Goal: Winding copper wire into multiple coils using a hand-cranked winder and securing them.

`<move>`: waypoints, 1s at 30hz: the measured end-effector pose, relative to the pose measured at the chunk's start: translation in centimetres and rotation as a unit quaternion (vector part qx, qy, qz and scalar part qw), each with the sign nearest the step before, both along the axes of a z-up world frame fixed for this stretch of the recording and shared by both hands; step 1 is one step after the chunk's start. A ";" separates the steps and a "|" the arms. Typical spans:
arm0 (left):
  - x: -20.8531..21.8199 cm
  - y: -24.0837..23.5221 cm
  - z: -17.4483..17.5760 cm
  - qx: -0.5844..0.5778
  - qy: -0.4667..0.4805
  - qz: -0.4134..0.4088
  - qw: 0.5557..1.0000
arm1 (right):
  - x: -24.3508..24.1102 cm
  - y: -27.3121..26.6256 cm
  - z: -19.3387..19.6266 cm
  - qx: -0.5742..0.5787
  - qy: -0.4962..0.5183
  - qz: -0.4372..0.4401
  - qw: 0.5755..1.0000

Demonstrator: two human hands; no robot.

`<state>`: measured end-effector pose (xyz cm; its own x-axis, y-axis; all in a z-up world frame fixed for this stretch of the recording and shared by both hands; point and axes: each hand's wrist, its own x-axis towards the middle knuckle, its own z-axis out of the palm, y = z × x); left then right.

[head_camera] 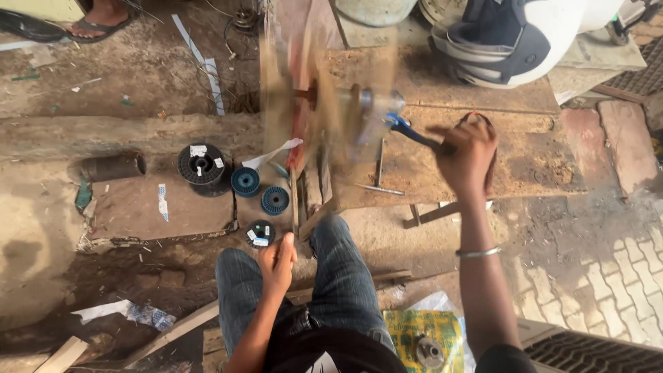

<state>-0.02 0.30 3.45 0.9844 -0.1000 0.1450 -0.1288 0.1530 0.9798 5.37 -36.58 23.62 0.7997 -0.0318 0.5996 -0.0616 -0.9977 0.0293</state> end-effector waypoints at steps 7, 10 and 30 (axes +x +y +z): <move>1.2 -0.4 1.0 -0.024 0.007 -0.005 1.000 | 9.8 -5.0 0.2 0.022 -0.003 -0.006 1.000; 1.5 -0.9 1.6 -0.008 0.013 0.009 1.000 | 13.0 -3.7 -0.1 0.036 -0.041 0.006 0.998; 5.5 -3.3 4.0 0.008 0.039 0.019 0.999 | 8.6 -2.1 -15.7 0.020 0.259 -0.083 0.962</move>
